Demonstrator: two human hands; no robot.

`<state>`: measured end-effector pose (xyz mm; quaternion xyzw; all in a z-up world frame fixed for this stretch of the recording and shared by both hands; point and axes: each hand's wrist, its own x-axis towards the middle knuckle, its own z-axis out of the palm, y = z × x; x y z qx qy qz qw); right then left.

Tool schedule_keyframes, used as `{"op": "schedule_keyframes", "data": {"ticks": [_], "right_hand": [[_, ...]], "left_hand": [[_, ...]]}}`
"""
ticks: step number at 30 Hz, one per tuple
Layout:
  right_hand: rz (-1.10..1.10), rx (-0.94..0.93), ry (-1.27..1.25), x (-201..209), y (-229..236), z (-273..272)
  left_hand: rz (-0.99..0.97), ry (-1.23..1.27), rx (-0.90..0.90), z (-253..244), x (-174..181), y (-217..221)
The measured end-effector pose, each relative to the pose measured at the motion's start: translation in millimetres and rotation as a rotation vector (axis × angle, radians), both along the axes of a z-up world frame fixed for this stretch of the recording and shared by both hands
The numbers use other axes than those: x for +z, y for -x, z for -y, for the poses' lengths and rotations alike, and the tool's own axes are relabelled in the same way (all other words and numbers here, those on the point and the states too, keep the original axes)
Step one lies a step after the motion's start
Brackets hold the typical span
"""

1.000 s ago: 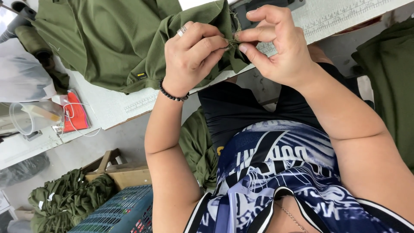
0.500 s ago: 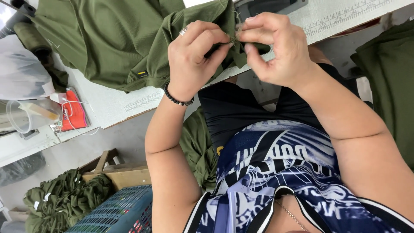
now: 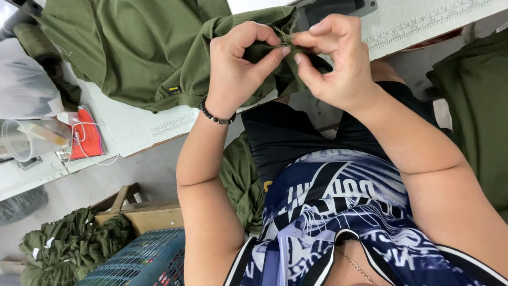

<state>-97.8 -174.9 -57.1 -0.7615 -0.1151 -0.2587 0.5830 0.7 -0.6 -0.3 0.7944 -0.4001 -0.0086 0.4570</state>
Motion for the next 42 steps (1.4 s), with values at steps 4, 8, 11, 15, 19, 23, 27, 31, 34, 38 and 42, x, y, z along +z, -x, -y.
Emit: {"op": "schedule_keyframes", "data": {"ticks": [4,8,11,15,19,23,27,31,34,38,42], "right_hand": [[0.052,-0.043,-0.022,-8.4,-2.6,-6.0],[0.056,-0.069,-0.1,-4.9,-6.1,-6.6],[-0.002,-0.006,-0.107,0.6,-3.8,2.9],[-0.084,0.083,-0.122,7.8,-2.1,12.9],[-0.063,0.142,-0.137,4.2,-4.2,16.8],[-0.007,0.125,-0.102,-1.8,-3.4,23.6],[0.094,0.135,-0.018,-2.2,-5.7,27.7],[0.157,0.184,0.081,1.1,-9.2,27.6],[0.201,0.159,0.158,7.1,-9.4,26.8],[0.208,0.133,0.195,8.7,-7.6,27.1],[0.221,0.13,0.229,8.9,-8.5,27.6]], "left_hand": [[0.003,-0.009,0.03,4.3,0.8,-0.7],[-0.012,-0.012,0.04,5.5,0.8,-2.0],[-0.003,0.003,-0.05,-0.2,4.9,-13.8],[0.268,-0.178,-0.393,-2.4,16.1,-39.8],[0.364,-0.186,-0.648,19.2,19.3,-55.4],[0.282,-0.312,-0.69,16.2,28.7,-59.1],[0.502,-0.394,-0.478,-6.4,44.4,-50.2],[0.64,-0.412,-0.334,-21.3,43.9,-38.1],[0.728,-0.428,-0.304,-24.1,44.7,-30.8],[0.788,-0.472,-0.302,-27.2,40.8,-30.7],[0.855,-0.508,-0.225,-27.6,35.1,-28.4]]}}
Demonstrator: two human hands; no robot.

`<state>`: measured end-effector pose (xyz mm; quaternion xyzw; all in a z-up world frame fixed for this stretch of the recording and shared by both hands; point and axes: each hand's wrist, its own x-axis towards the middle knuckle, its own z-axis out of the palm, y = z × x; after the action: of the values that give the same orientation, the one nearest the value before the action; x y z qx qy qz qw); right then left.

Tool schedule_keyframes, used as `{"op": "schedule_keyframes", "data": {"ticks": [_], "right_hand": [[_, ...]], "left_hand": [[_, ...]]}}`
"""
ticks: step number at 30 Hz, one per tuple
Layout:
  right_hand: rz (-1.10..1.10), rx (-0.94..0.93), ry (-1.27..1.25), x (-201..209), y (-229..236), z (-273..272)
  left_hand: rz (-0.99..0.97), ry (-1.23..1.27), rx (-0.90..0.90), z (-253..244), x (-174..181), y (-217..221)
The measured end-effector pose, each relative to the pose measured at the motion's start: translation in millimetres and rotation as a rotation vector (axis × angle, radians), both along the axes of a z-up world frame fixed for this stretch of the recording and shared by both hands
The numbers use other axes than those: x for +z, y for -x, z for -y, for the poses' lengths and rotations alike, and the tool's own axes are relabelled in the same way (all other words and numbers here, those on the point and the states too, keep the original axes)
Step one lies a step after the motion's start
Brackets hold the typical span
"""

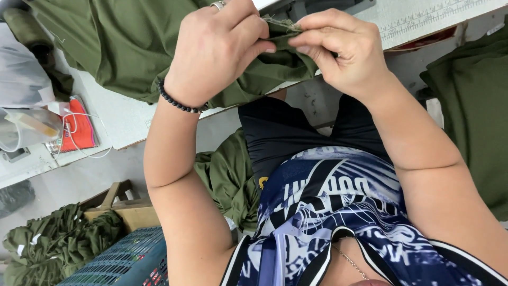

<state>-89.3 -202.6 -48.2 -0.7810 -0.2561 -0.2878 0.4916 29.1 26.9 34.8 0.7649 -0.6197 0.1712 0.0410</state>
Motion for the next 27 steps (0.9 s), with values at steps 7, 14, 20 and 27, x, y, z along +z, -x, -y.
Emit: {"op": "schedule_keyframes", "data": {"ticks": [7,14,20,27], "right_hand": [[0.057,-0.016,0.07,6.8,-2.8,0.3],[0.072,0.014,0.077,10.6,-1.0,3.6],[0.08,0.025,0.081,6.4,-5.1,4.0],[-0.029,-0.045,0.067,-9.7,-26.8,13.0]], "left_hand": [[0.036,0.093,-0.021,1.3,-1.6,8.7],[0.086,0.094,-0.043,0.9,6.4,12.0],[0.16,0.094,-0.006,4.3,7.5,17.2],[-0.239,0.184,0.134,27.3,-18.7,-23.9]]}}
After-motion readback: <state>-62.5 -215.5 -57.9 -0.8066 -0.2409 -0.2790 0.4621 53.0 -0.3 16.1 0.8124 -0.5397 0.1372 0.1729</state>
